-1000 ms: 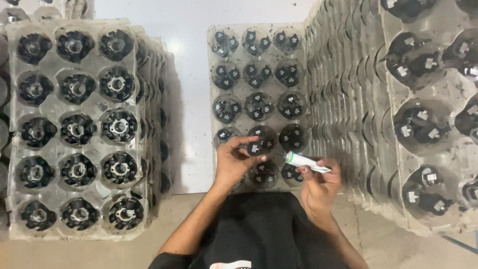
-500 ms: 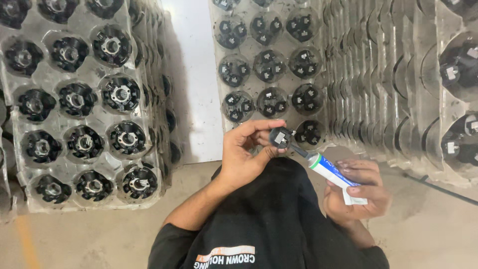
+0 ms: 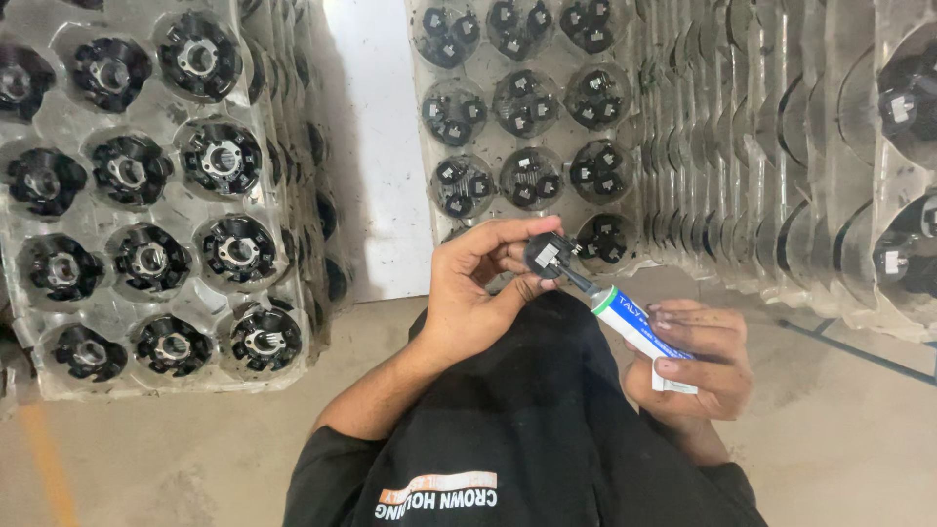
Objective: The person holds a tube of adhesive and squeezes it onto small black plastic components one at a time, then places each treated component into a blister tray. They work through trays of parts, stack filled trays, and set the adhesive tube down near a cloth on the workbench.
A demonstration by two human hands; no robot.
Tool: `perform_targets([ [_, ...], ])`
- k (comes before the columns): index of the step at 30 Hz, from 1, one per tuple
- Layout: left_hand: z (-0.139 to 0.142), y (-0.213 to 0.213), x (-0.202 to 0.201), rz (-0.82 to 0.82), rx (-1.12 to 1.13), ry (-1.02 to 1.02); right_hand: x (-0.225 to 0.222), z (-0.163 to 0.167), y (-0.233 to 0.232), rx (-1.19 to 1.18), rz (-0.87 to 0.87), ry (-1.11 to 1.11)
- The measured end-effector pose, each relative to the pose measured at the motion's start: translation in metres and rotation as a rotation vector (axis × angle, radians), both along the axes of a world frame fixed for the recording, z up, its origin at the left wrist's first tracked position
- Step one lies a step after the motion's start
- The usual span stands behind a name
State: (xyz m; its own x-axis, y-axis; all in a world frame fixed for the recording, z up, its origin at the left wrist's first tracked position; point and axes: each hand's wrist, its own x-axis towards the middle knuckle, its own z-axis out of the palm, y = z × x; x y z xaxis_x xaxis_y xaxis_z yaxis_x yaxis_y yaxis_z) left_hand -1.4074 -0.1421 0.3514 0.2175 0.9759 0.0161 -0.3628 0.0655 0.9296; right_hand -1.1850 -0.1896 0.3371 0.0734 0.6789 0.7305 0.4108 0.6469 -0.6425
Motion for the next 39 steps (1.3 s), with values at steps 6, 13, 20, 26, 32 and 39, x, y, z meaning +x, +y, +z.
perform_targets([
  [6,-0.002,0.001,0.002,-0.029,-0.032,-0.007,0.009,0.003,0.002,0.018,0.055,-0.036],
  [13,-0.007,0.004,0.007,-0.038,-0.046,-0.074,0.015,-0.003,0.006,0.039,0.053,-0.041],
  [20,-0.014,0.006,0.011,-0.021,-0.058,-0.069,0.016,-0.010,0.013,0.086,0.028,-0.009],
  [26,-0.021,0.006,0.018,-0.020,-0.110,-0.191,0.017,-0.010,0.017,0.104,0.040,-0.005],
  [32,-0.031,0.003,0.029,-0.067,-0.233,-0.400,0.018,-0.009,0.013,0.015,-0.056,-0.031],
  [39,-0.041,-0.001,0.032,-0.156,-0.243,-0.458,0.024,-0.009,0.018,0.000,-0.040,-0.019],
])
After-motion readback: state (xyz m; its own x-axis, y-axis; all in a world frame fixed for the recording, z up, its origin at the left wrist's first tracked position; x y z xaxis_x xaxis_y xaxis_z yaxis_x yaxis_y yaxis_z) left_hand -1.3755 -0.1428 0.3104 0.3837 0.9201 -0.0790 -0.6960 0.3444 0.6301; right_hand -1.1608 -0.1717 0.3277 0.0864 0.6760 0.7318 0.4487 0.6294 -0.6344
